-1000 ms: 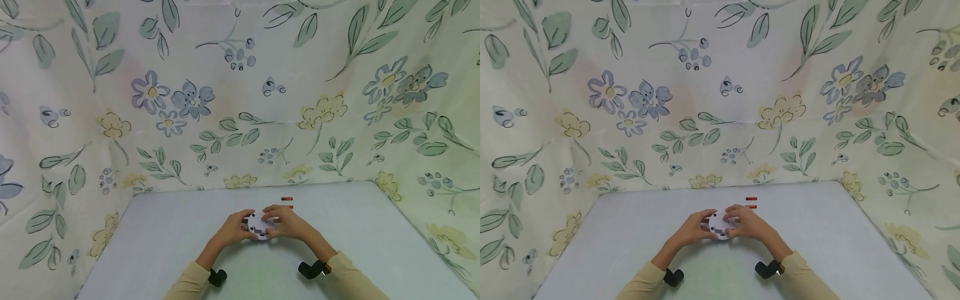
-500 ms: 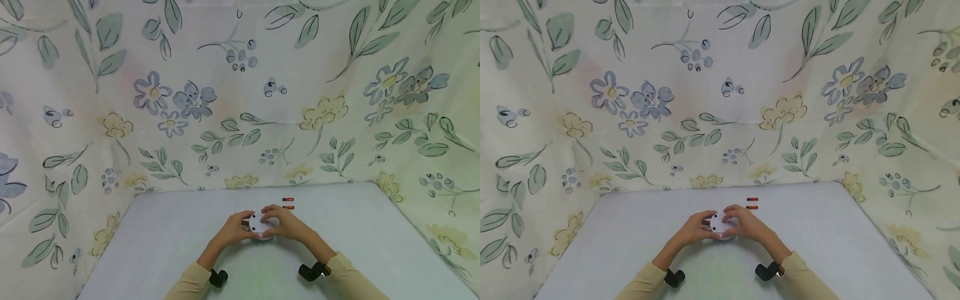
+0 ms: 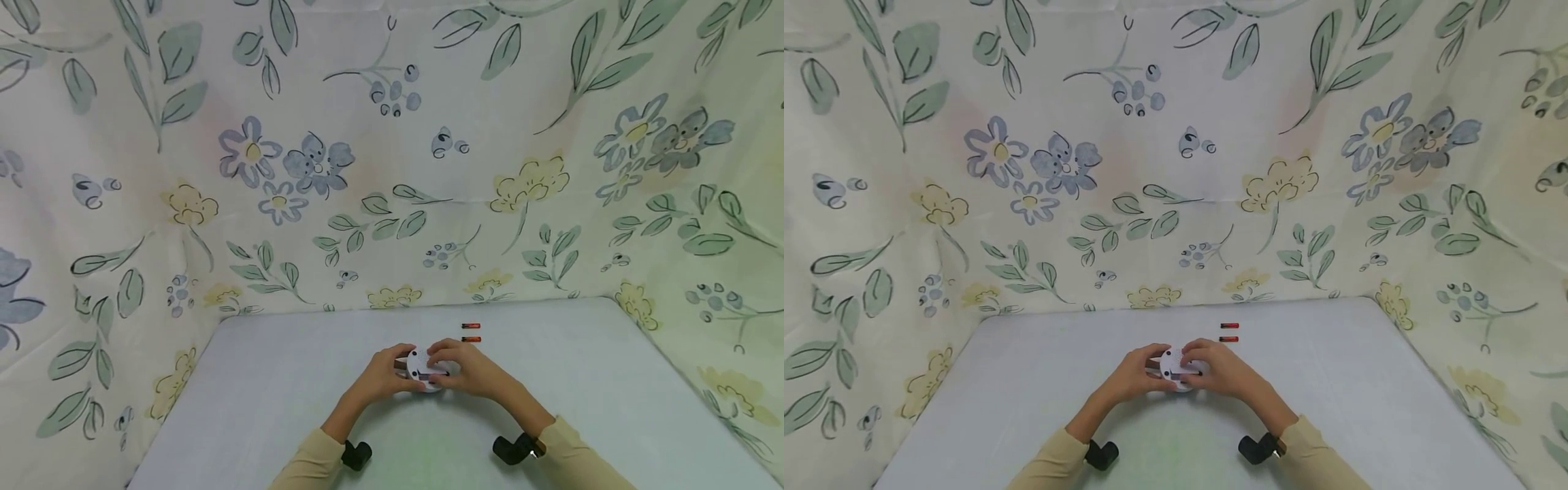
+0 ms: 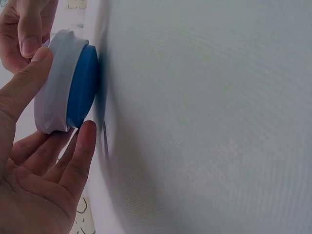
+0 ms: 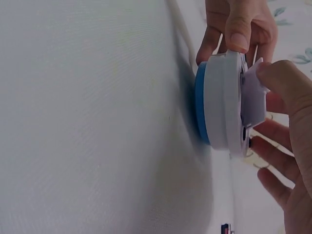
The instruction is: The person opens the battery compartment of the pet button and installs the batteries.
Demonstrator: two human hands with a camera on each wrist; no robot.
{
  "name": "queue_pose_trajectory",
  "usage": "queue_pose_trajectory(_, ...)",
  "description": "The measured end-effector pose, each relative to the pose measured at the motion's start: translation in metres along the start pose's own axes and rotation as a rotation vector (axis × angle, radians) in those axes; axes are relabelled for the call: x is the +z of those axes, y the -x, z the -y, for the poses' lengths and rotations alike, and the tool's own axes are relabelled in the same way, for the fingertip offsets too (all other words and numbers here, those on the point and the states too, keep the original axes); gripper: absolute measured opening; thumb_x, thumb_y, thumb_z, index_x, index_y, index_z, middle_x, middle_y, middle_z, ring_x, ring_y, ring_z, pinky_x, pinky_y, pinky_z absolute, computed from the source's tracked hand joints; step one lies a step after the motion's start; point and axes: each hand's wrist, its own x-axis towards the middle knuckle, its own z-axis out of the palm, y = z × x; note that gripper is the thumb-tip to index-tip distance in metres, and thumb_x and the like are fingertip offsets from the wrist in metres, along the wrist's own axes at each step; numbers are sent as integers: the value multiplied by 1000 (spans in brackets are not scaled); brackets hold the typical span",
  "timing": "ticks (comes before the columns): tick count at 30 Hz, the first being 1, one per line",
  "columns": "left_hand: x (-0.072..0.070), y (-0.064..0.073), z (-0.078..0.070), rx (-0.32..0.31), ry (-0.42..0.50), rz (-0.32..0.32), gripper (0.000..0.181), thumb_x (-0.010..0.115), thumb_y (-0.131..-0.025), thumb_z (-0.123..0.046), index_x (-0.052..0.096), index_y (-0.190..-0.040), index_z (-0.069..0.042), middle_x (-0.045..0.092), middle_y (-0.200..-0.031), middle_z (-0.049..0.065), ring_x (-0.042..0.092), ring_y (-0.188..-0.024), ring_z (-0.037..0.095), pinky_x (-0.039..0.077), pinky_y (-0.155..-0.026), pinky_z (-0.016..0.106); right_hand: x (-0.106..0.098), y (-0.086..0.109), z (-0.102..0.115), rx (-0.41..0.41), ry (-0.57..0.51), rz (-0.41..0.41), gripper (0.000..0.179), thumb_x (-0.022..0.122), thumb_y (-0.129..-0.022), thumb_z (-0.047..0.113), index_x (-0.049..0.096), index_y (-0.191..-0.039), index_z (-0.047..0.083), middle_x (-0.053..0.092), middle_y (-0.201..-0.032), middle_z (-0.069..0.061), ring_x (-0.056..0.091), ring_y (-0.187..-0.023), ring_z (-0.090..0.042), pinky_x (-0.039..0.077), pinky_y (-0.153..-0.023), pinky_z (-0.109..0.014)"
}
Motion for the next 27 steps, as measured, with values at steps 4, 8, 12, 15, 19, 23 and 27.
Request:
queue_pose_trajectory(4, 1, 0, 1, 3, 5, -3, 72, 91, -80, -19, 55, -139, 2, 58, -136, 16, 66, -111, 32, 56, -81, 29, -2, 1, -2, -59, 3, -40, 13, 73, -97, 20, 76, -109, 17, 68, -112, 7, 63, -103, -12, 55, -88, -41)
queue_pose_trajectory(8, 0, 0, 0, -1, 2, -4, 73, 91, -79, -18, 55, -139, 2, 58, -137, 16, 65, -111, 32, 56, -82, 29, -3, 1, -6, -64, -76, -65, 13, 71, -98, 13, 77, -110, 13, 71, -104, 9, 65, -94, -8, 57, -82, -36)
queue_pose_trajectory(12, 0, 1, 0, -16, -4, -4, 74, 91, -79, -19, 54, -140, 1, 58, -136, 17, 65, -112, 32, 56, -81, 30, -3, 3, -12, -33, -145, -96, 14, 71, -98, 14, 77, -110, 11, 72, -100, 6, 65, -87, -7, 56, -77, -31)
queue_pose_trajectory(15, 0, 2, -1, -24, -1, -2, 74, 91, -79, -19, 54, -140, 0, 58, -136, 16, 65, -112, 31, 56, -82, 31, -3, 4, -16, -25, -173, -114, 14, 71, -98, 15, 77, -110, 11, 72, -100, 7, 65, -85, -8, 56, -75, -30)
queue_pose_trajectory(19, -1, 2, -1, -34, 3, 2, 75, 91, -79, -20, 54, -141, -1, 58, -136, 16, 65, -112, 30, 56, -82, 30, -4, 4, -17, -27, -196, -123, 14, 71, -98, 16, 77, -110, 11, 72, -100, 9, 66, -86, -10, 56, -74, -31)
queue_pose_trajectory(23, 0, 2, 0, -42, -1, 3, 74, 91, -79, -20, 54, -141, -2, 58, -136, 15, 65, -112, 29, 56, -82, 30, -7, 5, -17, -20, -210, -124, 13, 71, -99, 15, 77, -109, 11, 72, -100, 7, 66, -86, -10, 56, -75, -31)
queue_pose_trajectory(27, 0, 2, 0, -42, 7, 3, 73, 91, -79, -19, 54, -140, -2, 58, -135, 15, 65, -111, 30, 56, -81, 31, -7, 5, -18, -8, -219, -116, 13, 70, -99, 15, 77, -109, 11, 72, -100, 6, 66, -86, -11, 56, -75, -31)
